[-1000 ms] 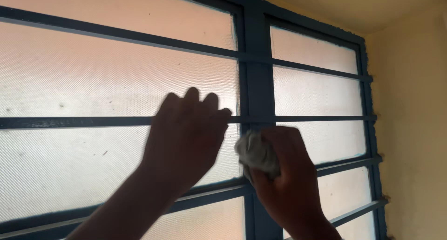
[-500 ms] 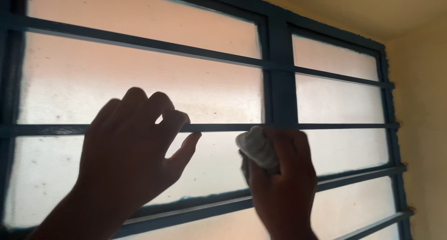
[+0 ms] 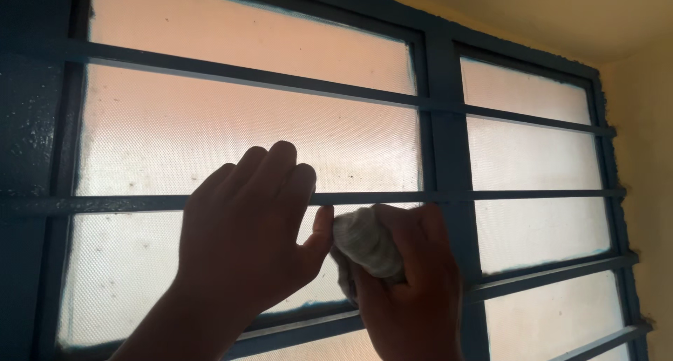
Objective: The person wipes the blue metal horizontal and vertical bars of a window frame using a small grey cloth held in the right hand.
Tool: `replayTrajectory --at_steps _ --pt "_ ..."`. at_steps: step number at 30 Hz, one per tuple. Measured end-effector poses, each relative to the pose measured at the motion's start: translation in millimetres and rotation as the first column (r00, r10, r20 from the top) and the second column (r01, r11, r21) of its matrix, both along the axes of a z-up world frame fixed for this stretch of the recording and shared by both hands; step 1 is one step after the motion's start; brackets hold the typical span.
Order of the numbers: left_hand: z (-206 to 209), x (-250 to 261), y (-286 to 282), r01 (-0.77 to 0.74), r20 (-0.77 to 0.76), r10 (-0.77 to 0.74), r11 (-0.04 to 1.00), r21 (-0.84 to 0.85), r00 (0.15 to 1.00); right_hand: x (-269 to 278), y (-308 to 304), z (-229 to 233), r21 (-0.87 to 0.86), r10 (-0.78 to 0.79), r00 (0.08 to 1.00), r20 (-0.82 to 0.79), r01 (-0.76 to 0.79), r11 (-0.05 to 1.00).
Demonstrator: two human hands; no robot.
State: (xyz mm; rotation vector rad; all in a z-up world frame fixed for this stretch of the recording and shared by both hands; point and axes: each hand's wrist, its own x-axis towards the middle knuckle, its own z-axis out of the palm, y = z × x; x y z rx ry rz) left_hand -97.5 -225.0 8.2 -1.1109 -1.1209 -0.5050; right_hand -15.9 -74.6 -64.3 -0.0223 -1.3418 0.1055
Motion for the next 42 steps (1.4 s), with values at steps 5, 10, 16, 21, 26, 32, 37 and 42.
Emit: replayTrajectory --at_steps 5,10,16,21,26,32,37,42 --pt "-3.2 -6.5 -0.5 -0.064 0.080 0.067 0.997 -0.038 0.995 12.6 11.3 8.3 -0.229 -0.202 0.979 -0.034 0.189 0.955" --pt "-4.5 -10.5 -1.2 -0.015 -0.011 0.015 1.000 0.010 1.000 -2.3 -5.3 -3.1 -0.060 -0.093 0.995 0.028 0.094 0.994" --pt "-5.6 -11.6 -3.9 0.030 0.022 -0.030 1.000 -0.004 0.999 8.3 1.1 5.5 -0.195 -0.165 0.986 -0.009 0.160 0.968" --pt "-4.6 -8.0 -4.2 0.122 0.006 -0.123 0.992 0.032 0.992 -3.7 -2.1 -1.3 -0.045 -0.092 0.995 0.039 0.094 0.995" --pt "-7.3 -7.8 -5.8 0.157 0.055 -0.158 0.987 0.035 0.986 10.5 -0.9 8.2 -0.159 0.166 0.976 0.138 -0.144 0.977" --pt "-7.5 -8.8 -5.1 0.245 0.015 -0.246 0.968 0.053 0.969 -0.1 -10.5 6.5 -0.006 -0.161 0.987 -0.009 0.161 0.987" --pt "-11.7 -13.8 -3.0 0.247 -0.008 -0.247 0.967 0.066 0.969 8.1 -8.8 0.4 0.021 -0.054 0.986 0.159 0.051 0.998" --pt "-11.0 -10.9 -3.7 0.256 -0.001 -0.257 0.963 0.085 0.966 0.4 -2.8 3.7 -0.143 -0.156 0.987 -0.047 0.148 0.979"
